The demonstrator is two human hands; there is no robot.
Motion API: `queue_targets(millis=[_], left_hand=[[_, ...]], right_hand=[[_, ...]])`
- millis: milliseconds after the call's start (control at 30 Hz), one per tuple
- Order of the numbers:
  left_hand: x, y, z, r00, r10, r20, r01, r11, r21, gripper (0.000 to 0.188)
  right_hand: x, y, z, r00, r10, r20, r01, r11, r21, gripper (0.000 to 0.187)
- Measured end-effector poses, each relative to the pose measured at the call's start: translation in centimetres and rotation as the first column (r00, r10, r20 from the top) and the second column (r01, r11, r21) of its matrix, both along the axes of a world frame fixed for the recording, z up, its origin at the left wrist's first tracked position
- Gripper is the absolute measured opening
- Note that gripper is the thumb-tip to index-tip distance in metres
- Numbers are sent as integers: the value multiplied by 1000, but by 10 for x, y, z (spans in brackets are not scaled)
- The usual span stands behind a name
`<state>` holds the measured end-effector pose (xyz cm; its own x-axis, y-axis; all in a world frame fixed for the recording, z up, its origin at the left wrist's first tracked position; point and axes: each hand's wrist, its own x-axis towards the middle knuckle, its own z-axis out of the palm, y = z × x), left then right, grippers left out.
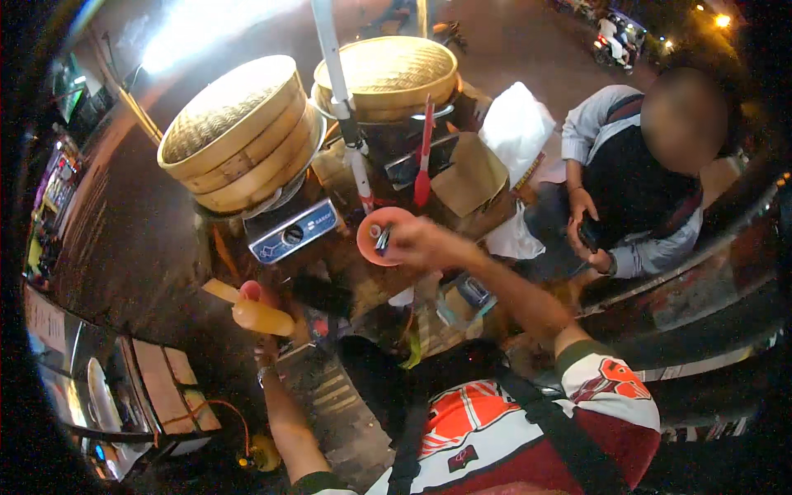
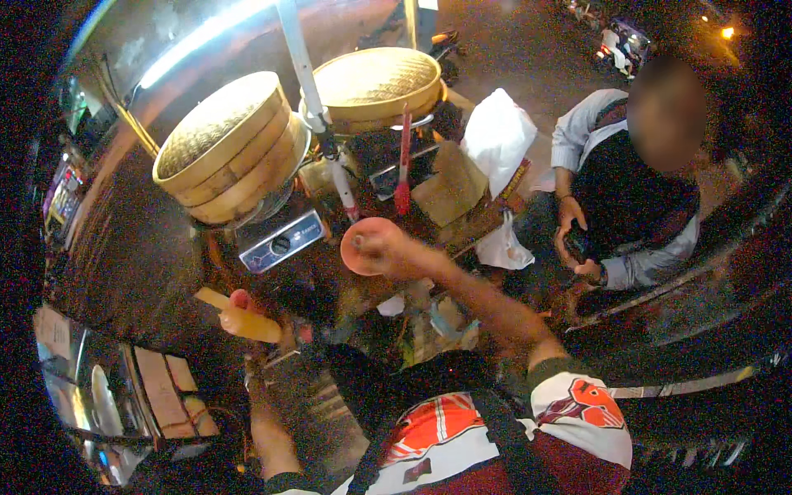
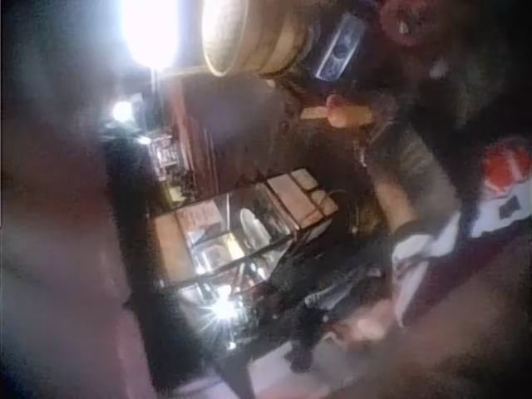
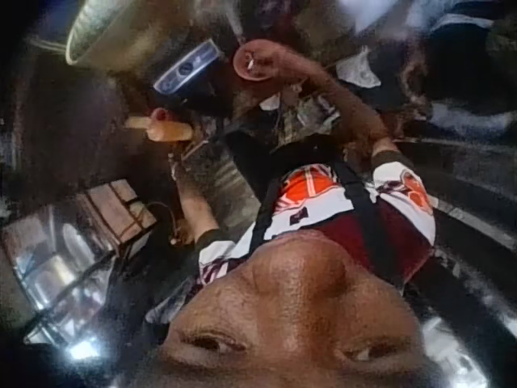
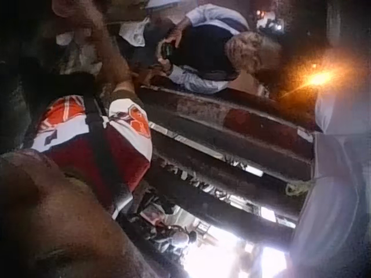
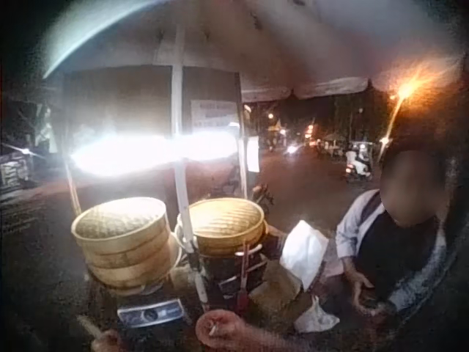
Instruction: The recorder is managing a street food cart, checking steamed food in bamboo baskets and showing a menu to customers.
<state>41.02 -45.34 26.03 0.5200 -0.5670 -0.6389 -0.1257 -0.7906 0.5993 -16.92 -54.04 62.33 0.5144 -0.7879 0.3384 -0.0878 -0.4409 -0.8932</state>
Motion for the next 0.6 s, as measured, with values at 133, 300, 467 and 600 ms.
queue_targets(millis=[133,300,467,600], left_hand=[[3,-7,5,1000,-15,16,16,1000,-11,75],[-18,-44,12,996,-79,31,80,996,-24,74],[-13,-32,3,998,-49,33,49,999,2,74],[-15,-32,1,997,-62,38,62,998,7,74]], right_hand=[[-23,-95,78,828,-554,-85,384,671,-634,18],[-50,-179,124,559,-806,-195,308,420,-854,52],[-23,-185,135,354,-779,-518,293,619,-729,88],[-29,-197,127,266,-780,-567,246,624,-742,95]])
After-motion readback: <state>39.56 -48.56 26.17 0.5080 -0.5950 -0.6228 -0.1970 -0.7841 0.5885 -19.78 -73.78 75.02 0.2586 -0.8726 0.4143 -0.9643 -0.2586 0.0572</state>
